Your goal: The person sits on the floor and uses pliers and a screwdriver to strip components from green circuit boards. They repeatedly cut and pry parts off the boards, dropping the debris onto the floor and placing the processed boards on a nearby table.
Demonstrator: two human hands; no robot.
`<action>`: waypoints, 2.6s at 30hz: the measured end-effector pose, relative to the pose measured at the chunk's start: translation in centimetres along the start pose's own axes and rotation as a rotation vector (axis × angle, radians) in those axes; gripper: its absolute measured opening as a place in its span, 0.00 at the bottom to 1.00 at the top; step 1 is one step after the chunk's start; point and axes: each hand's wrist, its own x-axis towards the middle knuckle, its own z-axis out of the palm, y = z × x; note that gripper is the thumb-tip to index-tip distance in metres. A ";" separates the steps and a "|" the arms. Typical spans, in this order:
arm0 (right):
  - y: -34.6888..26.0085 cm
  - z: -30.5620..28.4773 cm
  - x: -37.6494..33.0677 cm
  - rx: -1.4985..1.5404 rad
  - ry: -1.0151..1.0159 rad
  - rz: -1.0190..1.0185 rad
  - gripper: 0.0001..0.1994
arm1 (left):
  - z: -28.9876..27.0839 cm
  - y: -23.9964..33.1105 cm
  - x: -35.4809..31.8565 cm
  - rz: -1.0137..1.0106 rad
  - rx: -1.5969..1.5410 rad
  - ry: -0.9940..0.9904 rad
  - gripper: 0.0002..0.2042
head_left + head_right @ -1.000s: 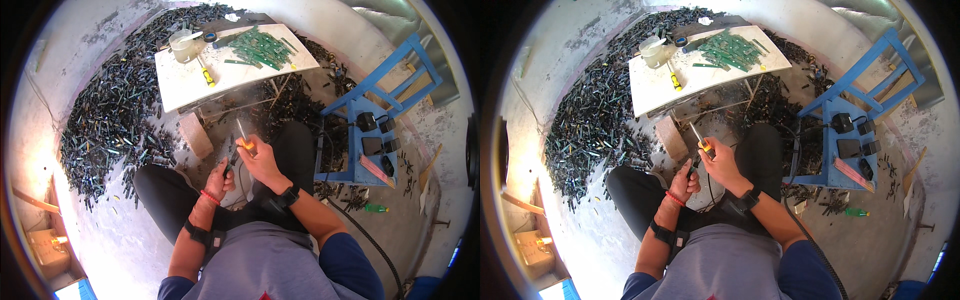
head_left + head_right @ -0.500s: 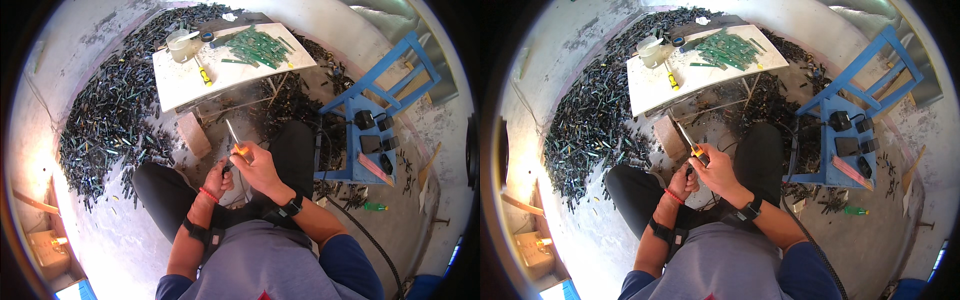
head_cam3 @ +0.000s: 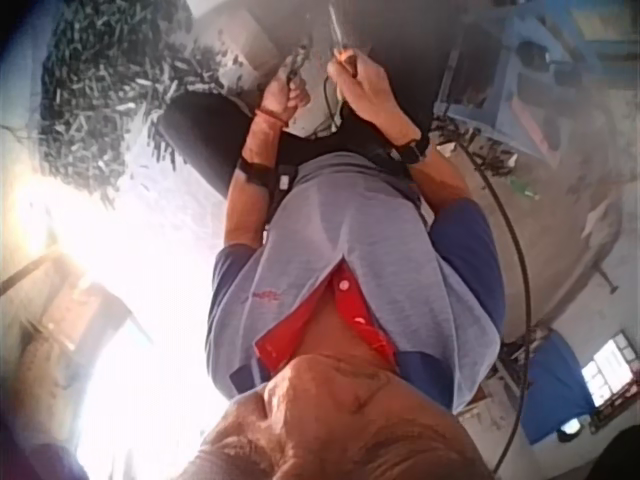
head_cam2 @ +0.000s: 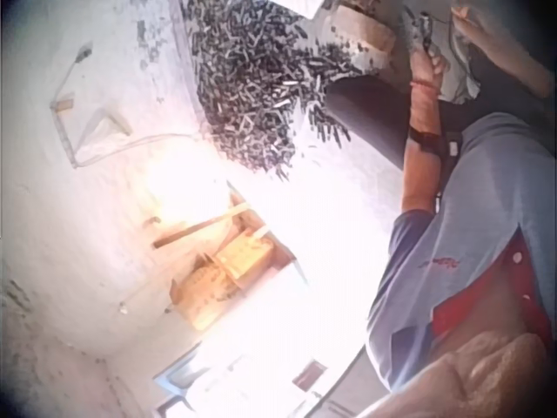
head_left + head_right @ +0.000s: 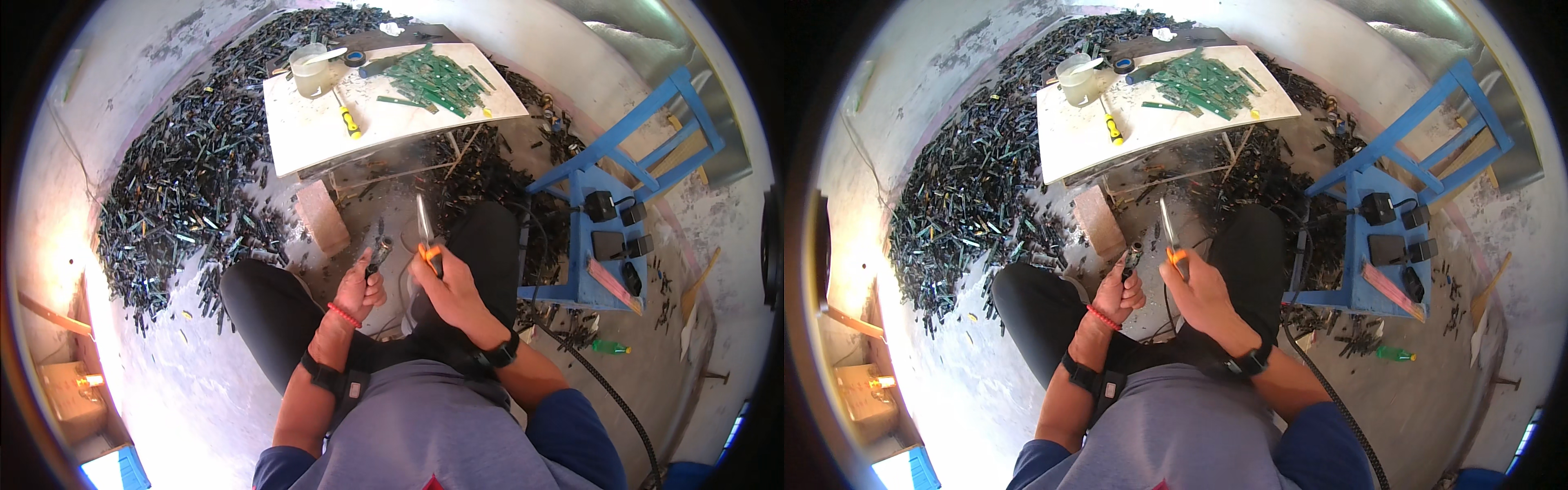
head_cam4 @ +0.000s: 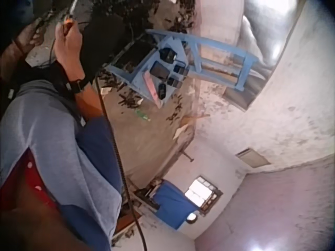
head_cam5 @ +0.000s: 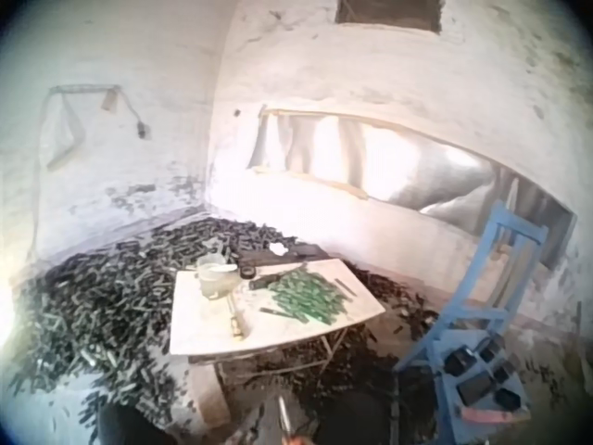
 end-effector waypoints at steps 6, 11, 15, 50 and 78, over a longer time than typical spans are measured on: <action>-0.7 -2.2 -4.3 -0.428 -0.336 0.058 0.17 | 0.0 -0.1 0.3 0.019 0.014 0.054 0.23; -0.5 -1.8 -4.4 -0.440 -0.416 0.063 0.16 | 1.2 0.3 0.3 0.068 0.119 0.236 0.21; 0.1 -1.1 -3.9 -0.513 -0.421 0.045 0.16 | 1.0 0.5 0.1 0.108 0.183 0.280 0.22; 1.6 -0.7 -0.5 -0.566 -0.642 0.189 0.18 | -1.3 -1.2 1.5 0.529 0.867 0.487 0.28; 5.3 -0.7 1.2 -0.695 -0.512 -0.092 0.07 | -1.1 -0.5 1.3 0.025 0.296 0.446 0.22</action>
